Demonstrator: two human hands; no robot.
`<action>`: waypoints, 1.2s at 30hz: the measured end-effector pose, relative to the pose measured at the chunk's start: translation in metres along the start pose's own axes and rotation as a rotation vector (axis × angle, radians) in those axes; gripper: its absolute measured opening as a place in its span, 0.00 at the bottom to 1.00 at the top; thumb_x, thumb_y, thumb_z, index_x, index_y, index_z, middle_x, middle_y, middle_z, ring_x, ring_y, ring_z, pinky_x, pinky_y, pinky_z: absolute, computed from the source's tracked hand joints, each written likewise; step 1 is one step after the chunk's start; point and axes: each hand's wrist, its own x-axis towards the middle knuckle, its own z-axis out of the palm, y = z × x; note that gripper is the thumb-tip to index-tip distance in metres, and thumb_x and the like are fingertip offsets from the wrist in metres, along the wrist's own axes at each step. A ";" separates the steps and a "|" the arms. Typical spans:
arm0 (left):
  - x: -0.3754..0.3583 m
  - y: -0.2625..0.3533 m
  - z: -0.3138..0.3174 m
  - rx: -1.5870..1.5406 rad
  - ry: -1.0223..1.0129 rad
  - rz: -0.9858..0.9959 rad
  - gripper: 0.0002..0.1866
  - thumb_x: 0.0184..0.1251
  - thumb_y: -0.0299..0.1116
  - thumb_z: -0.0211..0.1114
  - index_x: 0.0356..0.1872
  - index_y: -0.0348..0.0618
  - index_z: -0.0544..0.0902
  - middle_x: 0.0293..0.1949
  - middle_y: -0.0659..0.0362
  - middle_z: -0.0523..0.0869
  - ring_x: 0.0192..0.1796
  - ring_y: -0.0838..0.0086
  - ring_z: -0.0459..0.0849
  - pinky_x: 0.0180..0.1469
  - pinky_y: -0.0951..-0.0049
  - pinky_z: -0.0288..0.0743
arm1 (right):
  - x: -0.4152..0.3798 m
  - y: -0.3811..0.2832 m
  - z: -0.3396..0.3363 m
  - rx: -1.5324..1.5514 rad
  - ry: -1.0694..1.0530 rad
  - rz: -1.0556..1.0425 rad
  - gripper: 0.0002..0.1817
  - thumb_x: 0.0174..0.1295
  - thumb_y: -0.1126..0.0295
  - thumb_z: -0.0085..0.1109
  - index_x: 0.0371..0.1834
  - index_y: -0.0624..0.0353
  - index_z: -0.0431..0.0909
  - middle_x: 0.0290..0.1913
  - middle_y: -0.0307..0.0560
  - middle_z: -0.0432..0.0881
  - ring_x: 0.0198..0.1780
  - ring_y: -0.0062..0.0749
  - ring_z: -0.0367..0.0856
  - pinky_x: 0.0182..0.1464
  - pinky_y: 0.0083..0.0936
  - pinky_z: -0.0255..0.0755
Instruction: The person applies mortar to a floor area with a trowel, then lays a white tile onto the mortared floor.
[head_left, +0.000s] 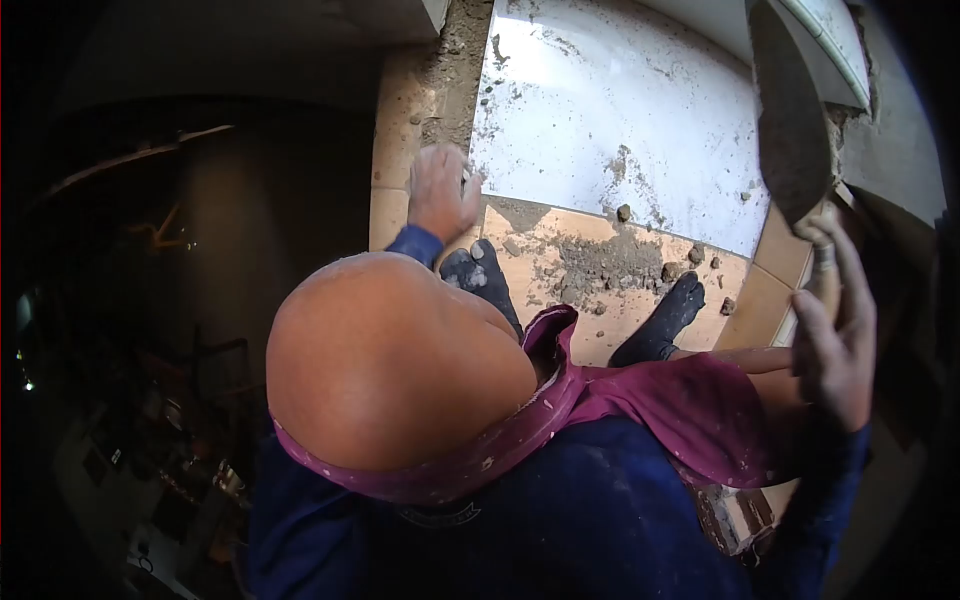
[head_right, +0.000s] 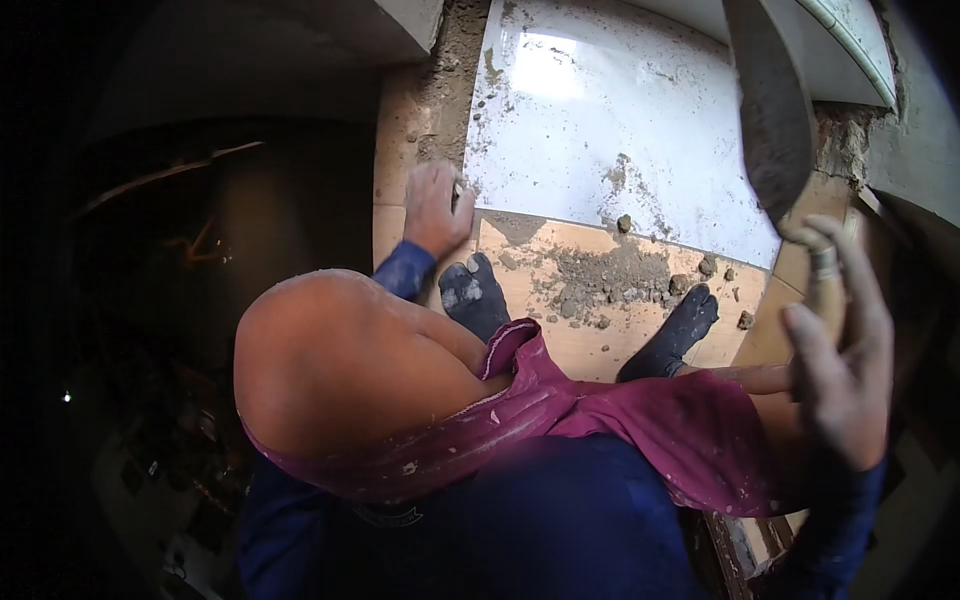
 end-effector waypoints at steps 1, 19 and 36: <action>-0.019 0.003 0.007 -0.050 0.016 0.026 0.11 0.60 0.32 0.66 0.42 0.41 0.80 0.47 0.48 0.80 0.54 0.50 0.75 0.62 0.52 0.66 | 0.008 0.002 -0.010 -0.008 -0.030 -0.027 0.33 0.64 0.70 0.61 0.73 0.70 0.68 0.64 0.53 0.77 0.64 0.32 0.75 0.68 0.27 0.67; -0.087 0.107 0.022 -0.357 -0.462 0.049 0.14 0.70 0.40 0.64 0.48 0.44 0.89 0.45 0.51 0.90 0.48 0.56 0.88 0.52 0.59 0.83 | 0.176 0.135 0.091 -0.833 -0.862 -0.751 0.10 0.72 0.62 0.59 0.47 0.58 0.78 0.30 0.54 0.85 0.33 0.52 0.87 0.38 0.49 0.80; -0.077 0.085 0.001 0.298 -0.196 -0.260 0.36 0.68 0.49 0.66 0.74 0.44 0.73 0.76 0.41 0.66 0.80 0.43 0.58 0.81 0.48 0.54 | 0.177 0.182 0.037 -0.912 -0.807 -0.613 0.12 0.75 0.62 0.53 0.40 0.59 0.79 0.28 0.61 0.83 0.33 0.59 0.85 0.36 0.53 0.78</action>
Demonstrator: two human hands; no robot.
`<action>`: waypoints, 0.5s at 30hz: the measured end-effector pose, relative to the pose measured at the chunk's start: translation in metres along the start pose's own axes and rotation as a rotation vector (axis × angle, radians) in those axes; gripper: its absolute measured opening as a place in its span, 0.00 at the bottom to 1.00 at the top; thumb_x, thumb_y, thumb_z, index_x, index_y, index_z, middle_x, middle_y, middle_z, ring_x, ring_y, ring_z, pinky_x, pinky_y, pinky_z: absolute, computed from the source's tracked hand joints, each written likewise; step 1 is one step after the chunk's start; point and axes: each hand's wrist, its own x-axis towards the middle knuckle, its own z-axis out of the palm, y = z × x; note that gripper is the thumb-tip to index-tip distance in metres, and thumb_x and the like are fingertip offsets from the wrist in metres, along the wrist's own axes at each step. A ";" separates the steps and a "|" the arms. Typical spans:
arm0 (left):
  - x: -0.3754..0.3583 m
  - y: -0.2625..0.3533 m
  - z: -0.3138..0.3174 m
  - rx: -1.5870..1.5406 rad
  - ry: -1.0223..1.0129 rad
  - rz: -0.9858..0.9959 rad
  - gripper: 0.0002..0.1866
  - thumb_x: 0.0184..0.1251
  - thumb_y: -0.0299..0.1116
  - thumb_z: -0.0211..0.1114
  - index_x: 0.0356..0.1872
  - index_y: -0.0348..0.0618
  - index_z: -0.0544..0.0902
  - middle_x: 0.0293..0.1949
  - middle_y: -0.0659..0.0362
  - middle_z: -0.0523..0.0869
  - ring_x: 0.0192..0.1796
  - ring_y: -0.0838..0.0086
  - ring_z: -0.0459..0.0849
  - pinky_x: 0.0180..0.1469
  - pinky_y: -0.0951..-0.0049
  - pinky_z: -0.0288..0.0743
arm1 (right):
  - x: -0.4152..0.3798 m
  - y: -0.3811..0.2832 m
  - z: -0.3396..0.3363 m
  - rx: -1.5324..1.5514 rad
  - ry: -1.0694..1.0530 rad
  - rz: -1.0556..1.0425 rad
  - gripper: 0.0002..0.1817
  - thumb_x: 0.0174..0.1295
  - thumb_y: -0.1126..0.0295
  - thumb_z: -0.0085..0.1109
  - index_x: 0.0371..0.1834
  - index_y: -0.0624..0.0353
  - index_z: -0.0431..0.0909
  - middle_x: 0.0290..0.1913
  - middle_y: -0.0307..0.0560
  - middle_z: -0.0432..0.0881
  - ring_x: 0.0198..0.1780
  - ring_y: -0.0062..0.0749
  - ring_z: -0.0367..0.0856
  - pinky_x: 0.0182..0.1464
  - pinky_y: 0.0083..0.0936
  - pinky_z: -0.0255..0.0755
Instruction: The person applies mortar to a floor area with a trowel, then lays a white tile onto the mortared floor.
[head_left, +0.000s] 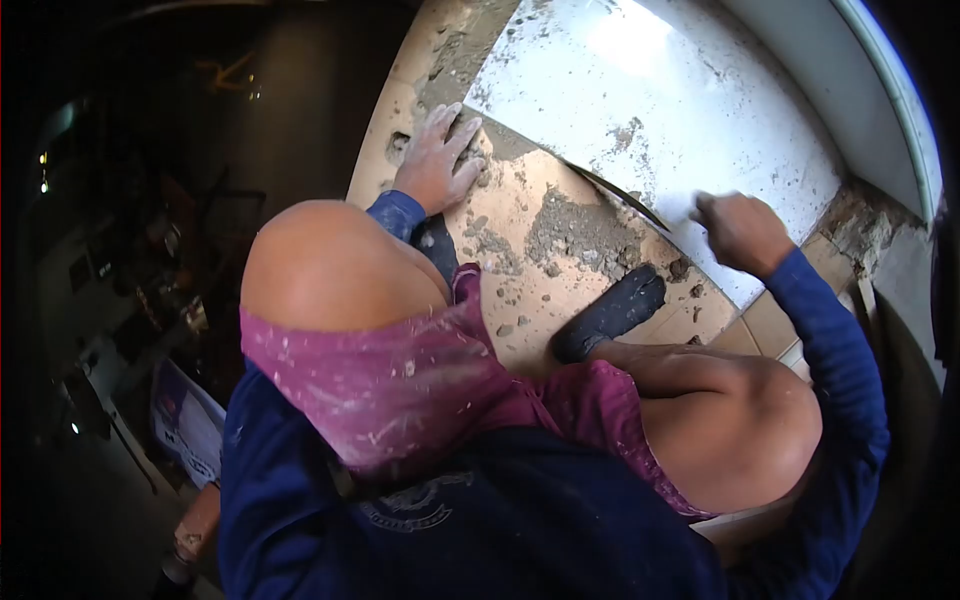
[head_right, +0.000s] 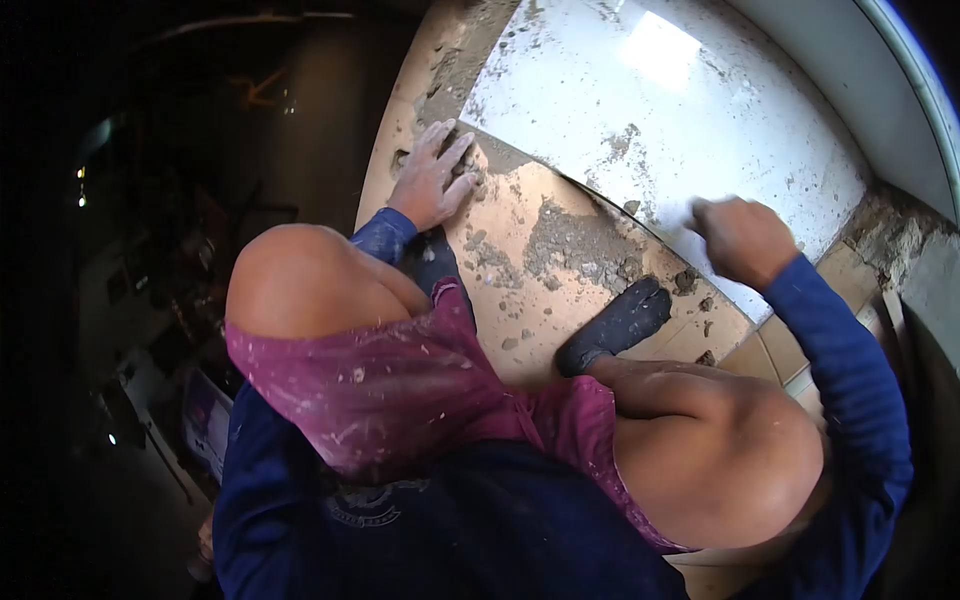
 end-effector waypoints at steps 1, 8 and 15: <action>0.002 0.005 0.010 0.029 0.001 0.002 0.37 0.68 0.50 0.66 0.75 0.43 0.71 0.76 0.41 0.65 0.80 0.42 0.57 0.81 0.48 0.53 | -0.022 0.011 0.005 -0.013 -0.035 0.047 0.13 0.74 0.62 0.54 0.39 0.59 0.80 0.26 0.60 0.83 0.32 0.58 0.85 0.36 0.53 0.77; -0.033 0.043 0.021 -0.360 -0.511 0.303 0.32 0.70 0.47 0.63 0.72 0.46 0.75 0.70 0.44 0.76 0.72 0.47 0.72 0.73 0.50 0.67 | -0.069 -0.001 0.018 0.085 0.134 0.028 0.06 0.68 0.68 0.57 0.38 0.58 0.79 0.25 0.57 0.82 0.30 0.56 0.83 0.35 0.51 0.77; 0.033 0.035 -0.012 -0.316 0.195 0.347 0.18 0.70 0.43 0.67 0.56 0.46 0.85 0.51 0.51 0.87 0.52 0.54 0.86 0.59 0.60 0.80 | 0.033 -0.068 -0.030 -0.008 0.144 -0.076 0.09 0.64 0.74 0.54 0.44 0.58 0.82 0.30 0.53 0.86 0.29 0.50 0.87 0.32 0.46 0.82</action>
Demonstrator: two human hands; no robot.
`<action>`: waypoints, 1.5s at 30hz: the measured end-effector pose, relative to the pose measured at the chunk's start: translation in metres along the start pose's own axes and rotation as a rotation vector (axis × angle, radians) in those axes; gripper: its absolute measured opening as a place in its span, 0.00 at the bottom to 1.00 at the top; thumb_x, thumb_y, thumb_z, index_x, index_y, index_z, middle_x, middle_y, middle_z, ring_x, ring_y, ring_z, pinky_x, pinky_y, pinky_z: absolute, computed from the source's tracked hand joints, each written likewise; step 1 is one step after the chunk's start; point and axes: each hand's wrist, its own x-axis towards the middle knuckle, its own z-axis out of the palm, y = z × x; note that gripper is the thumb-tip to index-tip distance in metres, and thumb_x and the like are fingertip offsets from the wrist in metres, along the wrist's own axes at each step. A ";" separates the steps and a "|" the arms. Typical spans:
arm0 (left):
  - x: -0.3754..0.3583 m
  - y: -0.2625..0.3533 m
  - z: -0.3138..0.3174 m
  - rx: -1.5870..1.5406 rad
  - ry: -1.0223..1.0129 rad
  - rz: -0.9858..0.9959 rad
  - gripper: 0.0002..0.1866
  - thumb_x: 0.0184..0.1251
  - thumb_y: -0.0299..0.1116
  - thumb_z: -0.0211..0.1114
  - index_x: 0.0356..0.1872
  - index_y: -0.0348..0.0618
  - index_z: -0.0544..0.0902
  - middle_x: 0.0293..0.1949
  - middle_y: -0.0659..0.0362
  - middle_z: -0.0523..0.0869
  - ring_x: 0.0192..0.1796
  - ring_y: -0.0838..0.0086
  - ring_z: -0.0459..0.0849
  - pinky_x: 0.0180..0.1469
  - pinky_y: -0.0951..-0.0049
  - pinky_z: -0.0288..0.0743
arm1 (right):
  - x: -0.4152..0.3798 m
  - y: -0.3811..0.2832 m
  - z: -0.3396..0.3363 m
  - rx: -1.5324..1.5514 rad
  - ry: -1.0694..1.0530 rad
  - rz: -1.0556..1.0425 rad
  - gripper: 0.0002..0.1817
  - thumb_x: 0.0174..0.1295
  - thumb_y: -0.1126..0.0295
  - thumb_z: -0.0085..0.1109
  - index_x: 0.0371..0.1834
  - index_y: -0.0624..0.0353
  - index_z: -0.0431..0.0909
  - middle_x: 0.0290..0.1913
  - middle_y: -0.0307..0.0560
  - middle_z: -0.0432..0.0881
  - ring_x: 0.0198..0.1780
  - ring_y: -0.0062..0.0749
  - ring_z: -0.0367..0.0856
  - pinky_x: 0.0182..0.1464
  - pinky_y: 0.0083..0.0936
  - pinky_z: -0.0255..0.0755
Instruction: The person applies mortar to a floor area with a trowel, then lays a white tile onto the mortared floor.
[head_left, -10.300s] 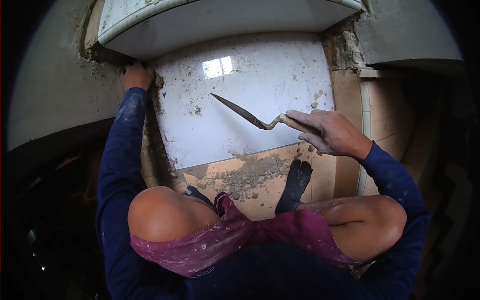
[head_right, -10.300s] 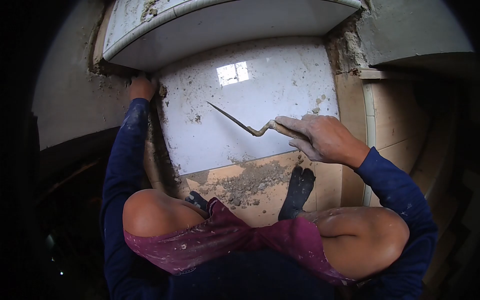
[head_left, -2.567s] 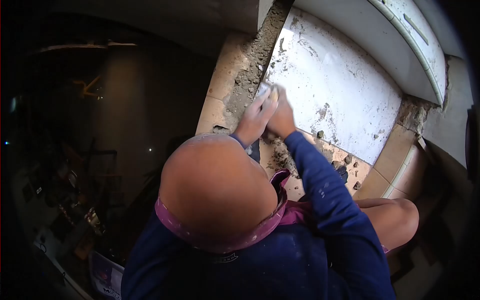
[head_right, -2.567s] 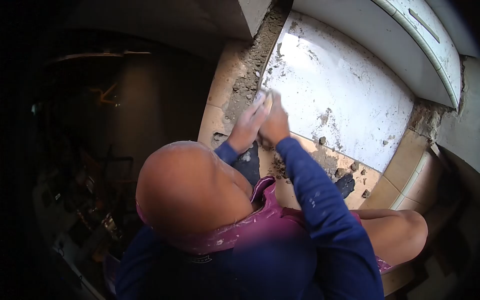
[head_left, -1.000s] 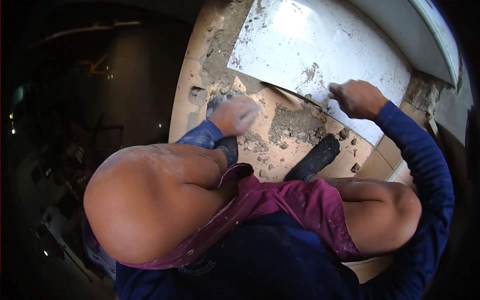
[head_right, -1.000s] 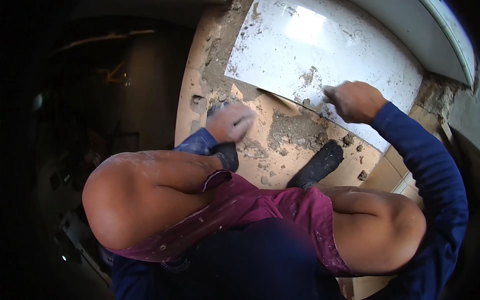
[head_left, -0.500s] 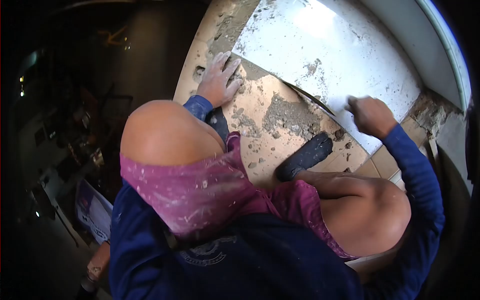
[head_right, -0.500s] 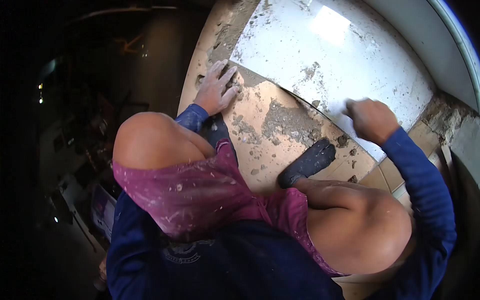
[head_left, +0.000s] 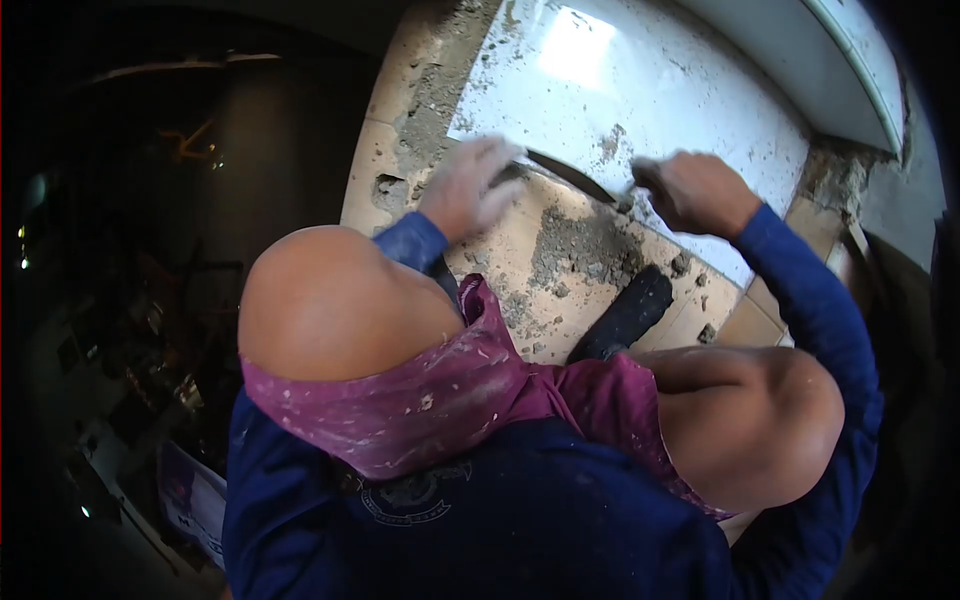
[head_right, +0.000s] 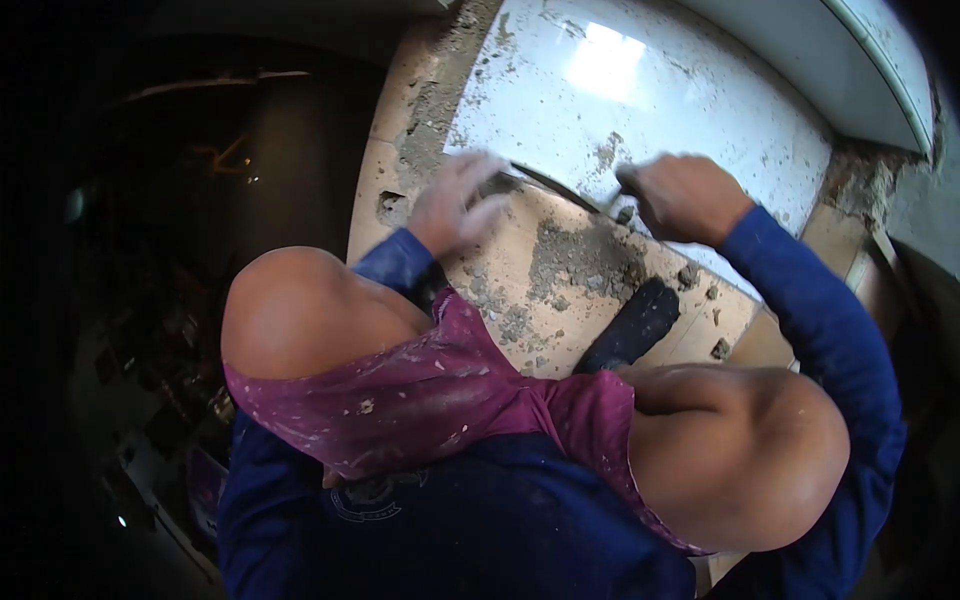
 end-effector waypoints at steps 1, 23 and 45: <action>0.015 -0.013 -0.004 0.123 0.060 0.089 0.18 0.71 0.44 0.67 0.56 0.47 0.86 0.49 0.53 0.87 0.52 0.54 0.86 0.57 0.61 0.81 | 0.014 0.002 -0.003 -0.064 -0.044 0.033 0.10 0.65 0.73 0.54 0.46 0.58 0.82 0.29 0.54 0.86 0.29 0.51 0.86 0.33 0.47 0.81; 0.076 0.045 0.138 -0.136 -0.201 0.418 0.11 0.73 0.30 0.57 0.45 0.45 0.88 0.47 0.54 0.90 0.56 0.62 0.86 0.63 0.59 0.79 | -0.236 0.068 0.023 -0.152 -0.229 0.453 0.05 0.62 0.74 0.56 0.40 0.55 0.79 0.27 0.58 0.81 0.33 0.60 0.82 0.35 0.53 0.75; -0.049 -0.043 0.021 0.445 0.093 -0.256 0.28 0.72 0.46 0.64 0.64 0.35 0.81 0.69 0.41 0.76 0.73 0.43 0.70 0.77 0.50 0.61 | 0.017 0.001 0.078 0.219 0.151 0.009 0.12 0.68 0.68 0.56 0.52 0.51 0.81 0.37 0.56 0.84 0.39 0.55 0.84 0.41 0.48 0.77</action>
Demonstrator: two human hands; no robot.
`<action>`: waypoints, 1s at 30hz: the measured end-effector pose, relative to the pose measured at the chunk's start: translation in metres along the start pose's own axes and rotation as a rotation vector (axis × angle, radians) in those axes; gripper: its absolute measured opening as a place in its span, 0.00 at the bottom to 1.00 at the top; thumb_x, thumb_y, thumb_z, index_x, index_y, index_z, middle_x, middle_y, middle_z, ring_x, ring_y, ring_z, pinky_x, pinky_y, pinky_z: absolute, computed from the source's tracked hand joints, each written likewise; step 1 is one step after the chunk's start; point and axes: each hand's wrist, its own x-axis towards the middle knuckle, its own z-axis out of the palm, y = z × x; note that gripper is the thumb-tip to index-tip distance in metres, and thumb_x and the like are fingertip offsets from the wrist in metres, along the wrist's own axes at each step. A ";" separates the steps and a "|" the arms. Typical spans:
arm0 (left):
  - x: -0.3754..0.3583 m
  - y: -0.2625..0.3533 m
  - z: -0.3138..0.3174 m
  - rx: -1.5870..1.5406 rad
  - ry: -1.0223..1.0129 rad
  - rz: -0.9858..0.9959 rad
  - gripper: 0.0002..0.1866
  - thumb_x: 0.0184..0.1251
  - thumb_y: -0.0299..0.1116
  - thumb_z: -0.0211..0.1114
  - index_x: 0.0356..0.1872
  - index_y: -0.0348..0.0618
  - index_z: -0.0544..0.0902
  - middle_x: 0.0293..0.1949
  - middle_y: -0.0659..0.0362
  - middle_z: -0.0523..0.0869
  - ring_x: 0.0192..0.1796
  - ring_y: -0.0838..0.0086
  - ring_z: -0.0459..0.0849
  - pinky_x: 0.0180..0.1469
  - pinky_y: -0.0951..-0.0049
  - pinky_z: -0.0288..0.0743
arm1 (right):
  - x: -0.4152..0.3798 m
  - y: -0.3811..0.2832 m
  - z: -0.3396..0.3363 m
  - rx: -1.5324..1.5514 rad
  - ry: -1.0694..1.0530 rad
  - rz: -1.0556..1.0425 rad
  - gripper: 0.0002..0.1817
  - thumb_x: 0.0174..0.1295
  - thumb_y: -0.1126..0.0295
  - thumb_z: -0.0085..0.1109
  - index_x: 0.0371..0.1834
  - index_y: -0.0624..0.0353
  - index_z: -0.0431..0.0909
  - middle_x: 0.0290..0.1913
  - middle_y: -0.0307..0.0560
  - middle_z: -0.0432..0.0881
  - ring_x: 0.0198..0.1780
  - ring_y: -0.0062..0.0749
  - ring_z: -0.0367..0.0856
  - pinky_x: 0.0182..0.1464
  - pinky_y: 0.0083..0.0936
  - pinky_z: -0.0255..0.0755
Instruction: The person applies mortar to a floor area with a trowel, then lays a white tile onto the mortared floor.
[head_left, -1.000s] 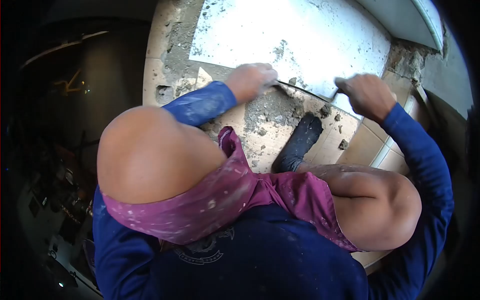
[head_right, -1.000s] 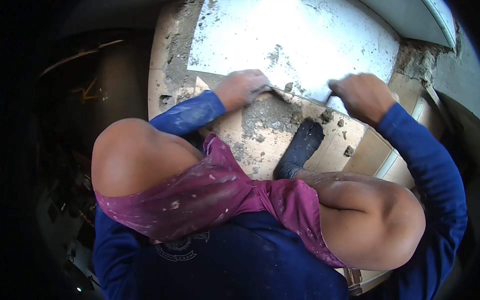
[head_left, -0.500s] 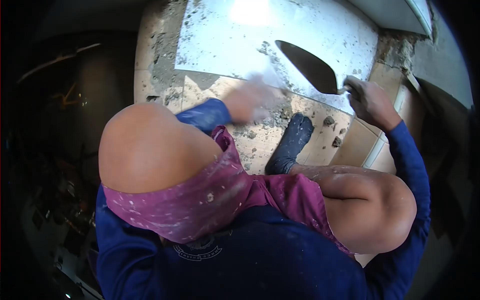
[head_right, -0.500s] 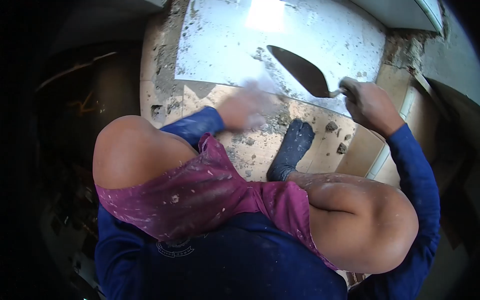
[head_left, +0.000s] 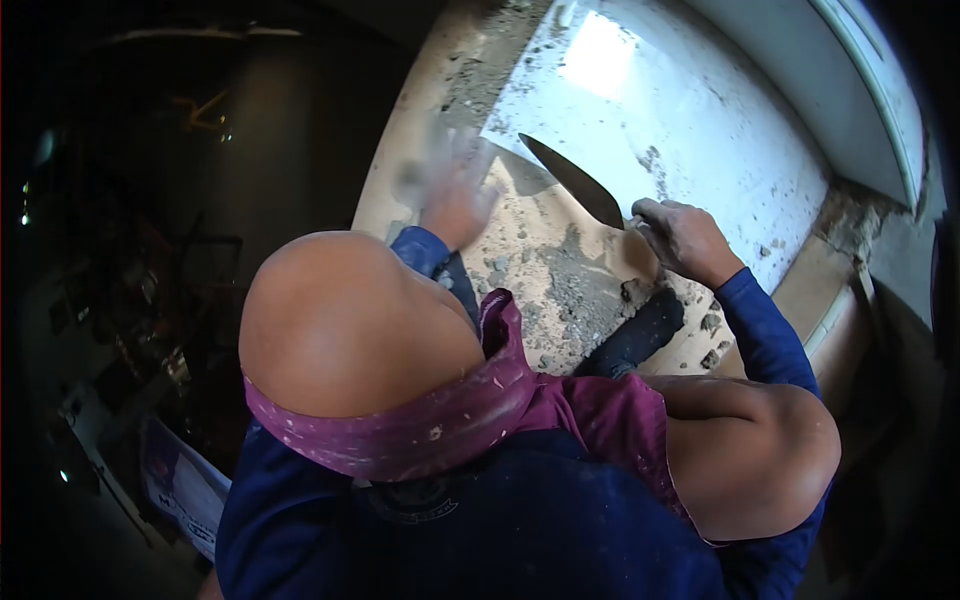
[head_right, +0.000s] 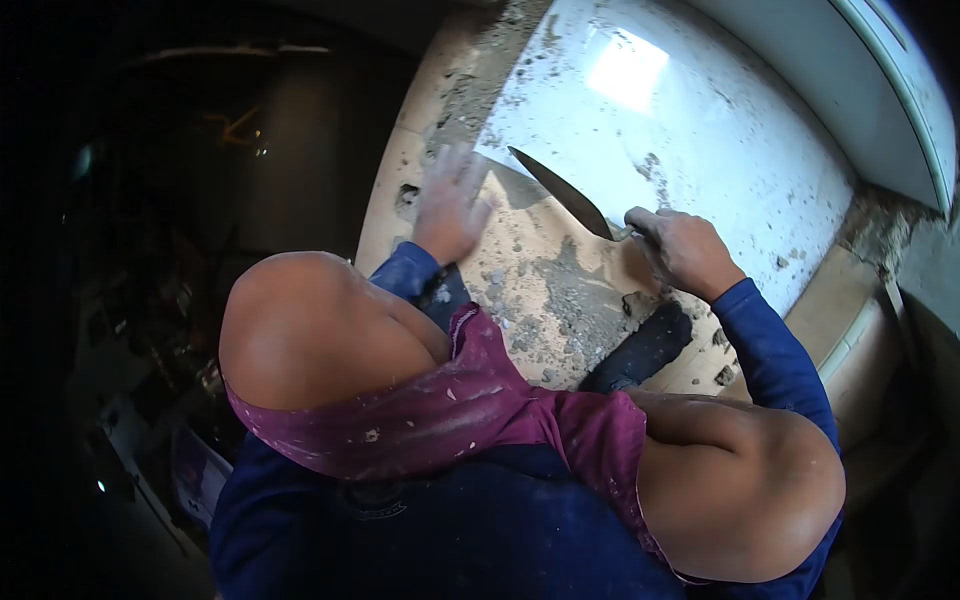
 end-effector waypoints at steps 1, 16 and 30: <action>-0.014 0.006 0.004 -0.116 -0.045 0.012 0.26 0.71 0.45 0.65 0.63 0.35 0.82 0.68 0.42 0.77 0.72 0.44 0.71 0.76 0.51 0.62 | 0.010 -0.009 0.000 -0.013 -0.032 -0.007 0.11 0.68 0.68 0.55 0.51 0.51 0.80 0.36 0.56 0.84 0.39 0.55 0.85 0.39 0.48 0.77; 0.007 -0.033 -0.009 -0.443 0.248 -0.200 0.13 0.68 0.29 0.66 0.51 0.40 0.88 0.53 0.49 0.86 0.59 0.54 0.81 0.66 0.59 0.73 | 0.059 -0.080 -0.036 -0.455 -0.022 -0.040 0.06 0.71 0.70 0.49 0.39 0.57 0.76 0.24 0.55 0.80 0.27 0.50 0.85 0.30 0.43 0.78; -0.001 0.005 0.026 -0.164 -0.028 0.018 0.27 0.70 0.44 0.63 0.66 0.43 0.79 0.73 0.44 0.71 0.77 0.48 0.64 0.77 0.42 0.57 | 0.017 -0.079 -0.126 -0.489 -0.176 -0.015 0.07 0.58 0.79 0.54 0.39 0.61 0.78 0.21 0.60 0.79 0.26 0.58 0.83 0.28 0.48 0.76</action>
